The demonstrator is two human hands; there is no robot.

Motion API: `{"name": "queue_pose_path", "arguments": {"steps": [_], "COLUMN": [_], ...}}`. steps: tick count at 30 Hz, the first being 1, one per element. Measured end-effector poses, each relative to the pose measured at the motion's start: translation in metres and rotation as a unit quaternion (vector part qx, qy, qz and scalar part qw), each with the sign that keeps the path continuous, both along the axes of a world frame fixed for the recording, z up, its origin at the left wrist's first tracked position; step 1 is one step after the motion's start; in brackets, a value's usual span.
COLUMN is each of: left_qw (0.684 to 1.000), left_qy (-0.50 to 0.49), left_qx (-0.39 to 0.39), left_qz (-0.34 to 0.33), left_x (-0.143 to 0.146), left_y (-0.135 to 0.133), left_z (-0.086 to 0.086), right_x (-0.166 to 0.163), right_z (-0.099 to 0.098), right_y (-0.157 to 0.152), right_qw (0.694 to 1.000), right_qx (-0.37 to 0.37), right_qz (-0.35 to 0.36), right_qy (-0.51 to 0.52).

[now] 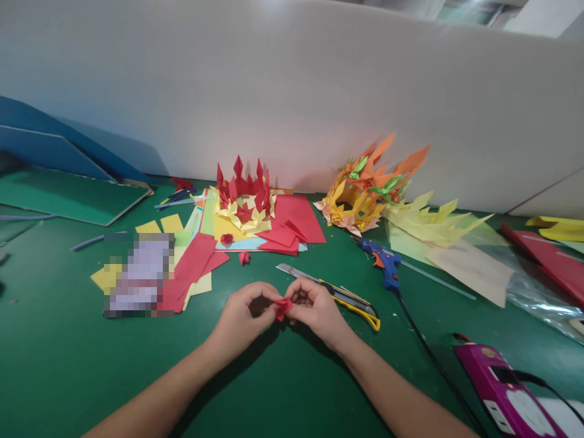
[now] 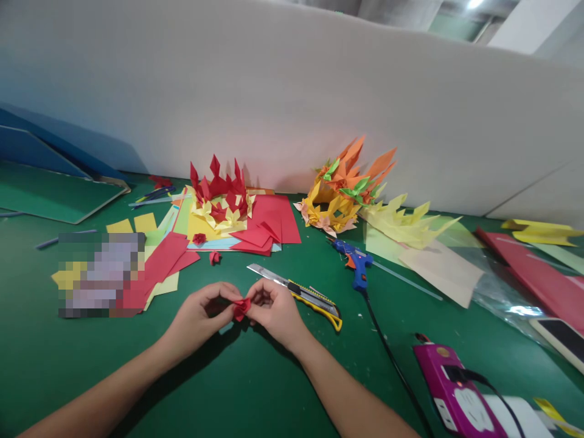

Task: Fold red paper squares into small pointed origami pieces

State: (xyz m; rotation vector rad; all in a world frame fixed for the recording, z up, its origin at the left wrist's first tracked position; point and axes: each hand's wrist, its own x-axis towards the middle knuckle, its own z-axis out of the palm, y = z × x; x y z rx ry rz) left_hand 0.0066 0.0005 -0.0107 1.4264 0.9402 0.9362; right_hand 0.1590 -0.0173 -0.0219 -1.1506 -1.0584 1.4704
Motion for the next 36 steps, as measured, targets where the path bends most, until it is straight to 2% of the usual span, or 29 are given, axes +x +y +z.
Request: {"name": "queue_pose_path", "arguments": {"steps": [3, 6, 9, 12, 19, 22, 26, 31, 36], "left_qw": [0.993, 0.973, 0.958, 0.96, 0.981, 0.981, 0.985, 0.984, 0.983], "left_qy": [-0.037, -0.06, -0.073, -0.066, -0.042, -0.033, -0.005, -0.016, -0.015], "left_qx": [-0.109, -0.221, -0.273, -0.269, -0.182, -0.182, -0.171, -0.177, -0.181], "left_qz": [-0.023, -0.041, -0.041, -0.049, -0.048, -0.059, -0.032, -0.001, 0.019], "left_x": [-0.0009, -0.0025, -0.0038, -0.0037, -0.0018, -0.002, -0.0011, 0.0019, 0.002], "left_y": [0.0016, 0.003, 0.004, 0.0041, 0.0021, 0.0022, 0.0027, 0.0024, 0.0027], "left_z": [0.0028, 0.0067, 0.0075, 0.0071, 0.0103, 0.0098, 0.0074, 0.0055, 0.0059], "right_x": [-0.0001, 0.0007, 0.002, 0.0019, 0.0022, 0.0039, 0.0027, -0.0021, -0.0036], "right_z": [0.0001, 0.0026, 0.0049, 0.0053, 0.0059, 0.0068, 0.0031, -0.0029, -0.0004], "right_y": [-0.0008, -0.0013, -0.0015, -0.0016, -0.0019, -0.0017, -0.0018, -0.0027, -0.0023], "right_qw": [1.0, 0.999, 0.997, 0.997, 0.998, 0.998, 0.999, 1.0, 1.0], "right_qx": [0.002, -0.007, -0.023, -0.03, -0.043, -0.047, -0.033, -0.009, -0.001], "right_qz": [-0.001, -0.003, 0.005, 0.015, 0.017, 0.029, 0.032, 0.015, -0.007], "right_qy": [0.002, 0.036, 0.07, 0.07, 0.051, 0.043, 0.02, 0.005, 0.025]}}
